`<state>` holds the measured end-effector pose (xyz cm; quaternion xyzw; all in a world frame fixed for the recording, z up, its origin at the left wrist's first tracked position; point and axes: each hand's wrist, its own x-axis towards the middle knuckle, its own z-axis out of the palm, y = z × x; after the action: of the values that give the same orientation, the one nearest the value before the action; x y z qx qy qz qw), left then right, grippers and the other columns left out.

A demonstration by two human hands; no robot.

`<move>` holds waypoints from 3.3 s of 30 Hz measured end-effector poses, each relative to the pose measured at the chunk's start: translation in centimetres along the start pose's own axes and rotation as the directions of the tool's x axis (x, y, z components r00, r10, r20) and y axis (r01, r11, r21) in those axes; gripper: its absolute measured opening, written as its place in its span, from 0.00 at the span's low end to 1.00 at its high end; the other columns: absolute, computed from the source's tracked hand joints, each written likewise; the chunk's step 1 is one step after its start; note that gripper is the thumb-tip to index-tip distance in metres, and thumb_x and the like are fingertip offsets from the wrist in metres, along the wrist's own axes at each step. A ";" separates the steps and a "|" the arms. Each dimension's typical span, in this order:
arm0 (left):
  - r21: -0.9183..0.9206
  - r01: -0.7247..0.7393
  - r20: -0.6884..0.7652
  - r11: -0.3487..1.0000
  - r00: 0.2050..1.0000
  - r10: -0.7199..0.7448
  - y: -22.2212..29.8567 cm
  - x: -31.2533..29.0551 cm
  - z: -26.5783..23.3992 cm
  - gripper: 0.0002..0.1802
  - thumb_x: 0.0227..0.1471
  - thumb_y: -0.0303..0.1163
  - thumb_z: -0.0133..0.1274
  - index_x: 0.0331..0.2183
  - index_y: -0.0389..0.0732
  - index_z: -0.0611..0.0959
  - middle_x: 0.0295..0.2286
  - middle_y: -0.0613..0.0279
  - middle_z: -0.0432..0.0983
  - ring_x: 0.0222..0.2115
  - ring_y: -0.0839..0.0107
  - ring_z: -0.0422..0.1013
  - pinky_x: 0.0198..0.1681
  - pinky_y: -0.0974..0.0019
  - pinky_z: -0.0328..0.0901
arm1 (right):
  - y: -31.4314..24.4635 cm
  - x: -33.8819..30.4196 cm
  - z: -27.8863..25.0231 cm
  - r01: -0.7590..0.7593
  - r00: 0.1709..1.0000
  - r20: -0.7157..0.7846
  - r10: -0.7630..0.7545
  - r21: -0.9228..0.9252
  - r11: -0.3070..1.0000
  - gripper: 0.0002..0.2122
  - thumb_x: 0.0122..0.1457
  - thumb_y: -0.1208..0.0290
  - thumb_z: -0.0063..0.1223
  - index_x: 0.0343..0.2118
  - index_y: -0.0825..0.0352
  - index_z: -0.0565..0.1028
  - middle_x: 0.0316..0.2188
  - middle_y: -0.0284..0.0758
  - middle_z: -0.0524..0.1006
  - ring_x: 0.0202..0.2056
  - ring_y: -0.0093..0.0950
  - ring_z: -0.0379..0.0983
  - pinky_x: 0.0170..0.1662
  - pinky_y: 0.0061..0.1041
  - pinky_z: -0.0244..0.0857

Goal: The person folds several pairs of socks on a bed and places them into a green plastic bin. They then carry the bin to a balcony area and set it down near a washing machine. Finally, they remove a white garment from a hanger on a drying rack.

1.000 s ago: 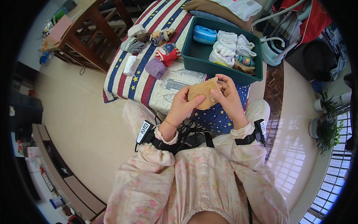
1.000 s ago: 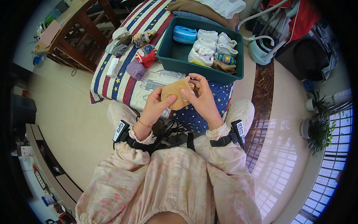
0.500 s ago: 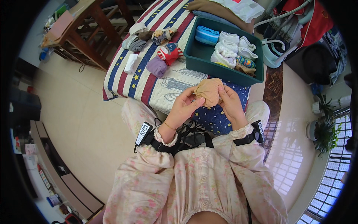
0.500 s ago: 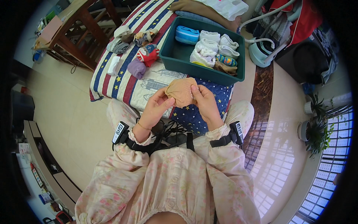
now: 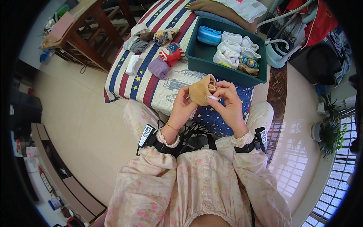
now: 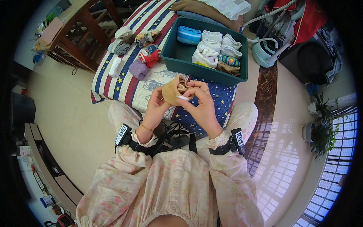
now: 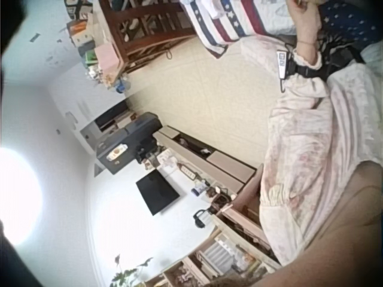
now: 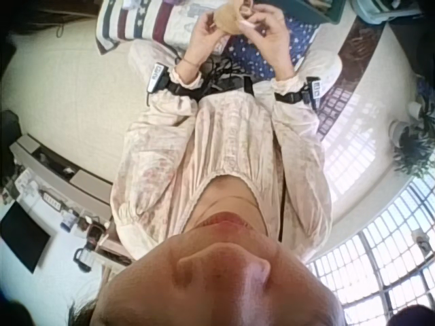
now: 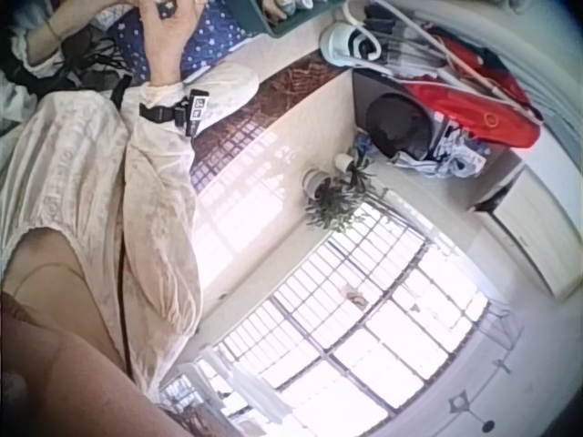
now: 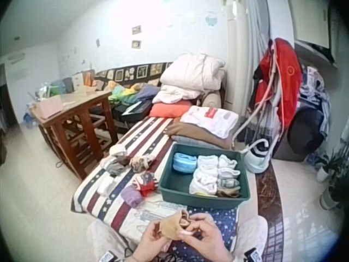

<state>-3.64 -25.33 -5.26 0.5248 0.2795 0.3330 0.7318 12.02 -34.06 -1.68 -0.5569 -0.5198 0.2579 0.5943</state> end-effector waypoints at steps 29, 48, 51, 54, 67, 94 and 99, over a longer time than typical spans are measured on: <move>-0.153 -0.215 0.135 0.965 0.962 0.236 0.0 0.4 0.0 0.35 0.56 0.52 0.48 0.55 0.38 0.59 0.51 0.59 0.61 0.51 0.69 0.63 0.54 0.63 0.60 | -5.3 2.0 -0.5 0.054 0.966 0.257 -0.005 -0.187 0.981 0.41 0.40 0.70 0.71 0.58 0.65 0.59 0.52 0.38 0.64 0.54 0.31 0.61 0.52 0.29 0.62; 0.841 -0.477 0.285 0.254 0.790 0.543 2.6 9.0 1.5 0.29 0.39 0.36 0.62 0.45 0.42 0.73 0.44 0.56 0.67 0.51 0.52 0.57 0.54 0.52 0.53 | 11.4 23.8 -1.6 -0.016 0.981 0.140 0.133 -0.625 0.781 0.24 0.41 0.66 0.68 0.39 0.69 0.67 0.32 0.49 0.77 0.37 0.43 0.75 0.39 0.35 0.68; 0.839 -0.477 0.292 0.264 0.802 0.521 2.8 8.9 1.4 0.30 0.38 0.35 0.62 0.46 0.43 0.72 0.44 0.57 0.66 0.52 0.53 0.57 0.55 0.52 0.52 | 11.7 23.8 -1.2 -0.079 0.977 0.047 0.207 -0.824 0.561 0.28 0.41 0.62 0.68 0.39 0.71 0.63 0.31 0.52 0.76 0.37 0.46 0.74 0.37 0.38 0.68; 0.845 -0.471 0.291 0.254 0.802 0.522 2.9 9.0 1.4 0.32 0.37 0.36 0.62 0.47 0.44 0.71 0.44 0.58 0.65 0.53 0.54 0.56 0.56 0.51 0.50 | 10.3 23.5 -1.0 -0.064 0.986 0.023 0.163 -0.859 0.509 0.29 0.40 0.57 0.69 0.35 0.69 0.61 0.29 0.52 0.75 0.34 0.49 0.73 0.34 0.41 0.67; 0.663 -0.559 0.166 0.498 0.759 0.630 4.8 9.5 -0.4 0.30 0.43 0.35 0.60 0.49 0.42 0.71 0.49 0.55 0.64 0.53 0.52 0.57 0.57 0.53 0.51 | 4.3 22.4 0.9 0.158 0.987 0.128 -0.092 -0.828 0.539 0.31 0.42 0.66 0.66 0.49 0.69 0.64 0.41 0.46 0.68 0.45 0.45 0.67 0.44 0.38 0.66; 0.013 -0.426 -0.312 0.905 0.858 0.408 9.8 18.7 -8.2 0.26 0.44 0.21 0.52 0.46 0.34 0.65 0.37 0.57 0.70 0.36 0.71 0.73 0.39 0.72 0.68 | -1.8 8.8 -3.0 0.130 0.990 0.087 -0.109 -0.286 0.949 0.16 0.51 0.80 0.57 0.44 0.70 0.72 0.44 0.39 0.72 0.45 0.31 0.70 0.49 0.26 0.63; 0.060 -0.181 0.308 0.982 0.939 0.154 10.8 12.1 0.3 0.25 0.47 0.23 0.50 0.49 0.39 0.67 0.41 0.63 0.69 0.40 0.74 0.70 0.43 0.71 0.66 | -2.3 10.9 -2.6 -0.057 0.998 -0.001 0.057 0.099 0.993 0.28 0.46 0.72 0.65 0.50 0.70 0.67 0.45 0.37 0.72 0.46 0.24 0.69 0.47 0.25 0.66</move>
<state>2.08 -13.60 4.42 0.6230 0.1328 0.2975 0.7112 17.36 -26.02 4.48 -0.5421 -0.4890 0.2989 0.6146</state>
